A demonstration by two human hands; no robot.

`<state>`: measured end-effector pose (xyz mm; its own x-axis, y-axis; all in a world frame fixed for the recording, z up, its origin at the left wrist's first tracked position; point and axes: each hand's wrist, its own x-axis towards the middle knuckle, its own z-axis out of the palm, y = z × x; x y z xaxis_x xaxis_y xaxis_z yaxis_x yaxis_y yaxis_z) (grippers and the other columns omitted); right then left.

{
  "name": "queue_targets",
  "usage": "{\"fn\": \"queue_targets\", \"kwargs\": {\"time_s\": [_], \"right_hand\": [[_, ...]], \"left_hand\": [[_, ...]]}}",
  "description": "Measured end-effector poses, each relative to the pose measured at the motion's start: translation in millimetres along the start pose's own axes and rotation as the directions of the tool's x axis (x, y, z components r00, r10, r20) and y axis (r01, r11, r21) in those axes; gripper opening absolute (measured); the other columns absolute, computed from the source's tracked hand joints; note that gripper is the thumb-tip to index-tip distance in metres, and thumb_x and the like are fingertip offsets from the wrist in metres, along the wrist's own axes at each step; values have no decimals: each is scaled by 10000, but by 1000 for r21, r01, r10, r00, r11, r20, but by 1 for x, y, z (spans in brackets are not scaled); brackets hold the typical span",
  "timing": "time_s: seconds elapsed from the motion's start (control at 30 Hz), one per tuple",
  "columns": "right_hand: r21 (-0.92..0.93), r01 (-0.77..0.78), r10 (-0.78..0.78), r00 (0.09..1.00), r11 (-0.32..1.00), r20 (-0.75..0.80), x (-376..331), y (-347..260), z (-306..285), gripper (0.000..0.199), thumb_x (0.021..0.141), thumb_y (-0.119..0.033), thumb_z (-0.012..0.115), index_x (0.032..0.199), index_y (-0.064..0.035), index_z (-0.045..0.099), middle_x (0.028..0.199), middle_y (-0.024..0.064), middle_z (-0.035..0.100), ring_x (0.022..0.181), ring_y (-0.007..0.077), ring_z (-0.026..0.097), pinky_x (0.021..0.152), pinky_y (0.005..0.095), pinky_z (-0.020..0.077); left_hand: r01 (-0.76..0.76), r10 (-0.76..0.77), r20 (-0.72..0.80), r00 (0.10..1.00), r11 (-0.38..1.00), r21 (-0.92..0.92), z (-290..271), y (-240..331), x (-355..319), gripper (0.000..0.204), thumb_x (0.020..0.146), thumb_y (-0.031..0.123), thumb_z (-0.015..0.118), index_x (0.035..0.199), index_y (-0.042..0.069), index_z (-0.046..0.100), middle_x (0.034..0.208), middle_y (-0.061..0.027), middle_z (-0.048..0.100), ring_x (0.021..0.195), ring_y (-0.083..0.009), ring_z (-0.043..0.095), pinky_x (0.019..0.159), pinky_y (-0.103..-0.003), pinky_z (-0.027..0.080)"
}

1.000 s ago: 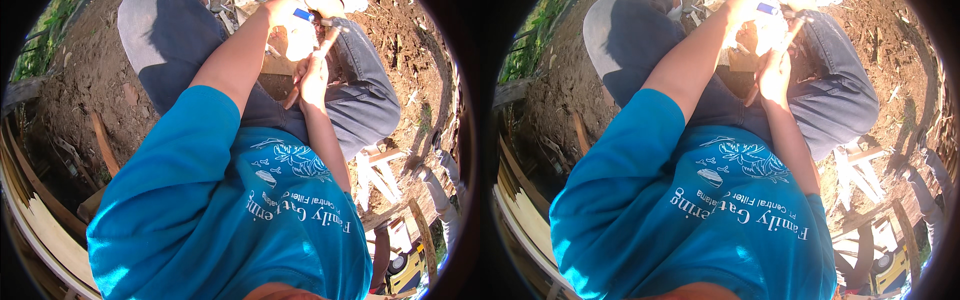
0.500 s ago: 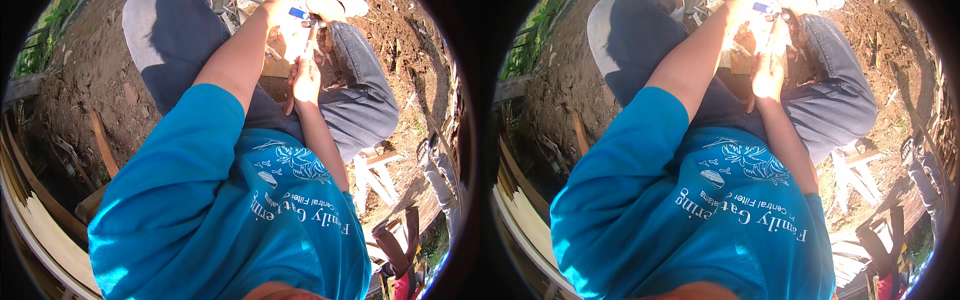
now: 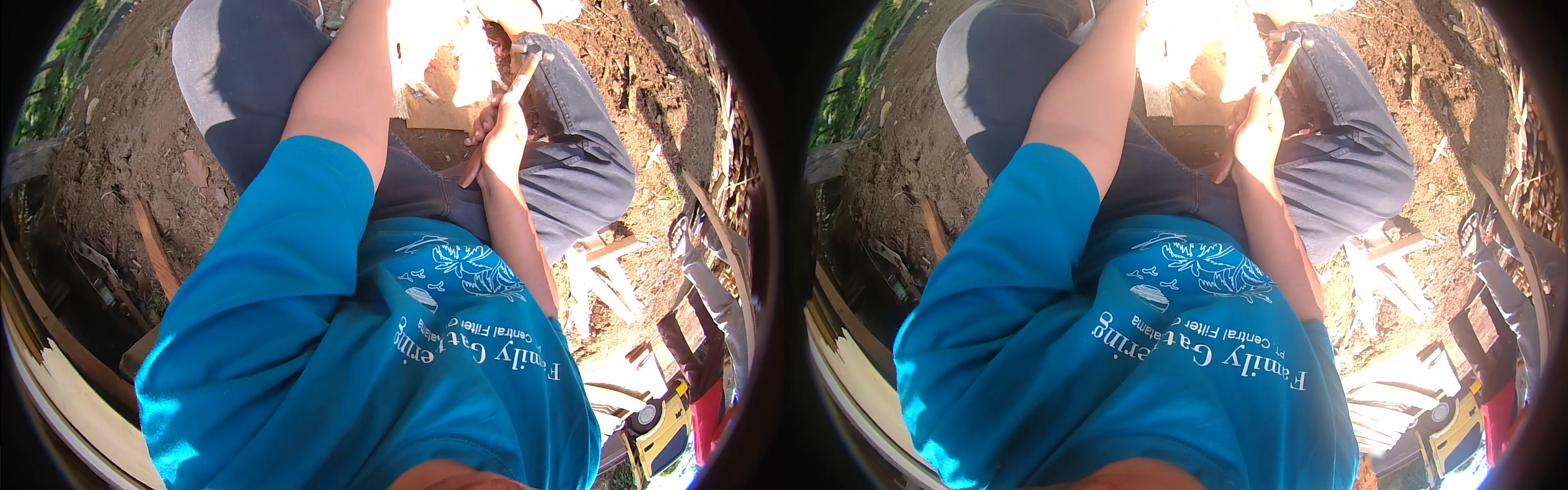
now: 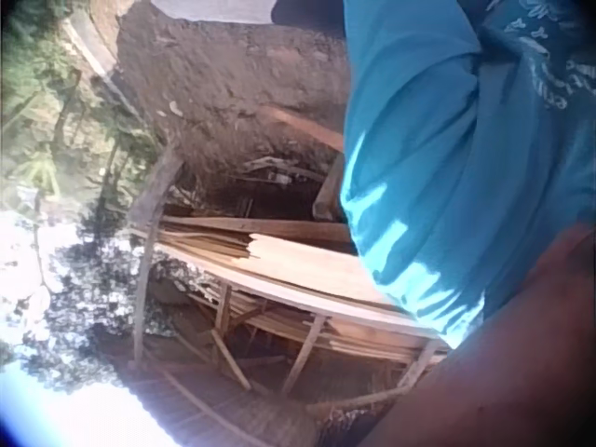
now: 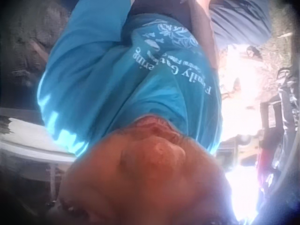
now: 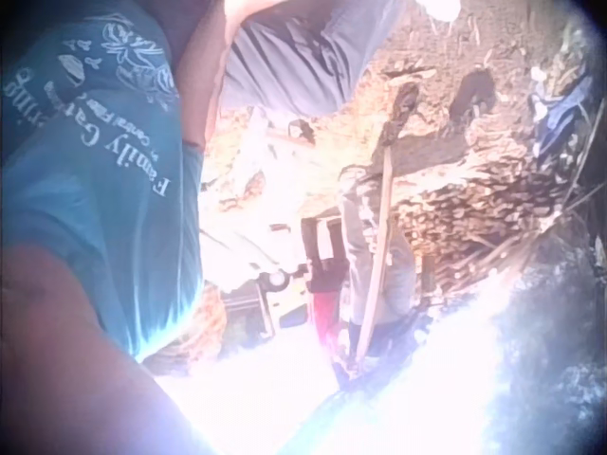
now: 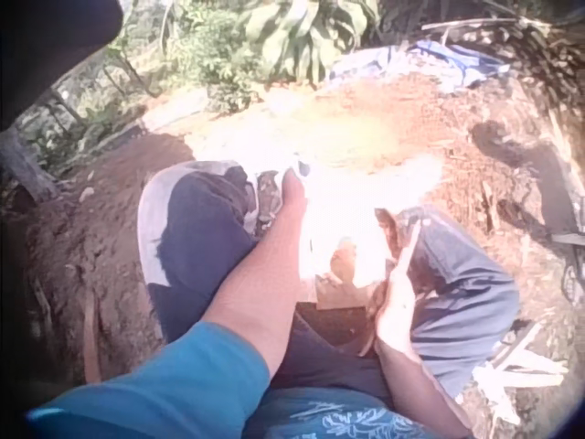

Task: The person chisels a piece of wood held on a board on the ground using a chisel and a hammer, and then handles several other wood planks.

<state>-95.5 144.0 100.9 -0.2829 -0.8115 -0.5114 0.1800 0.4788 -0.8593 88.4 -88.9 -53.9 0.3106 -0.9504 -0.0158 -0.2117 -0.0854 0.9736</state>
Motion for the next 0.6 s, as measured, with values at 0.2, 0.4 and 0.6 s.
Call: {"fn": "queue_targets", "kwargs": {"time_s": [0.2,0.4,0.6], "right_hand": [[33,6,-7,999,999,40,-1,-6,9,232,1091,-309,420,1002,-107,493,664,-19,410,520,97,398,482,267,370],[0,-34,33,992,999,125,-2,1,9,238,1094,-294,426,998,-89,498,667,-22,408,527,88,376,483,247,352],[42,-71,66,992,997,104,0,2,9,242,1092,-304,433,999,-92,503,663,-22,408,525,89,379,475,247,347]], "left_hand": [[256,-388,-330,861,890,-377,-8,-9,28,372,953,365,633,1048,11,691,856,-142,710,760,-282,686,684,-411,550],[-92,32,122,992,848,523,3,-67,20,365,943,350,635,1066,14,705,940,-191,729,843,-338,703,747,-449,558],[102,-343,186,921,673,733,2,-54,-1,344,927,317,638,1107,34,714,1053,-233,718,950,-380,701,847,-482,554]]}}
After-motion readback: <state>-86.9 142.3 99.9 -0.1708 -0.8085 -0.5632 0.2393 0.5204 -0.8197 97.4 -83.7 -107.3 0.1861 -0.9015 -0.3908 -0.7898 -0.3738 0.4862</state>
